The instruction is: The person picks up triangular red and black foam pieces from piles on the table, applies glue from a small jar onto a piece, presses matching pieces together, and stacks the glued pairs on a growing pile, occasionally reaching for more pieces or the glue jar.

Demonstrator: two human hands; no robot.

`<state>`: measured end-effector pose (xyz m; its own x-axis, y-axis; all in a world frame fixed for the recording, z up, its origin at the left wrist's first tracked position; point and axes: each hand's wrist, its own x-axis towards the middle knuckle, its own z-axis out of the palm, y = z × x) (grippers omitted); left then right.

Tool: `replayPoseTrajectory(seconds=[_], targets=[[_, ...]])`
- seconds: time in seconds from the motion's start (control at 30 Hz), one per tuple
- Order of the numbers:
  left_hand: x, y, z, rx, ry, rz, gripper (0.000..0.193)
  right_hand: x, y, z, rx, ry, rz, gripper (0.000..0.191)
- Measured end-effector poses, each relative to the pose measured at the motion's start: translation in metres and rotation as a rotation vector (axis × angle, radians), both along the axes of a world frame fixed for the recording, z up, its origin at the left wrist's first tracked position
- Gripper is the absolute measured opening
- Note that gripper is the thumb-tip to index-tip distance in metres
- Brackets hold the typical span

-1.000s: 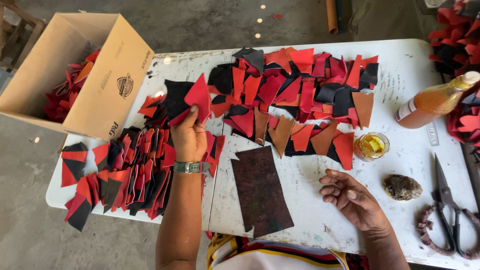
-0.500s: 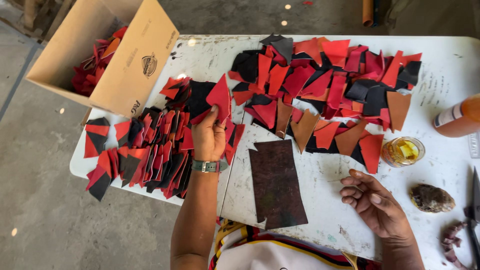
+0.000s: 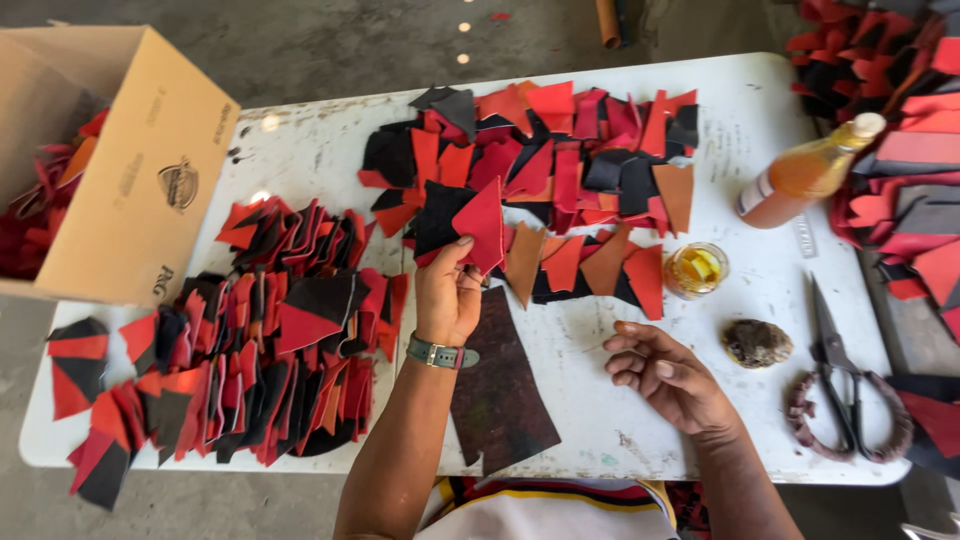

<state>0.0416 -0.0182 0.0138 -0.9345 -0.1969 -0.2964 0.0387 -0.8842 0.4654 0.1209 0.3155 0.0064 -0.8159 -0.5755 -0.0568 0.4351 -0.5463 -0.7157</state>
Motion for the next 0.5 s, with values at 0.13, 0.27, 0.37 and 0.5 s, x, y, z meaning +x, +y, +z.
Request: replayPoseTrajectory(seconds=[0.13, 0.27, 0.37, 0.5], targets=[[0.027, 0.011, -0.005, -0.050, -0.069, -0.033, 0.009, 0.034, -0.019, -0.004, -0.023, 0.015, 0.008, 0.069], [0.073, 0.064, -0.002, -0.101, -0.155, -0.126, 0.006, 0.069, -0.010, -0.018, -0.095, 0.048, -0.098, 0.060], [0.117, 0.112, -0.002, -0.092, -0.160, -0.194, 0.013, 0.103, 0.003, -0.013, 0.083, 0.124, -0.513, 0.046], [0.150, 0.124, -0.011, -0.102, -0.151, -0.247, 0.020, 0.130, -0.009, 0.018, 0.995, 0.431, -0.945, 0.074]])
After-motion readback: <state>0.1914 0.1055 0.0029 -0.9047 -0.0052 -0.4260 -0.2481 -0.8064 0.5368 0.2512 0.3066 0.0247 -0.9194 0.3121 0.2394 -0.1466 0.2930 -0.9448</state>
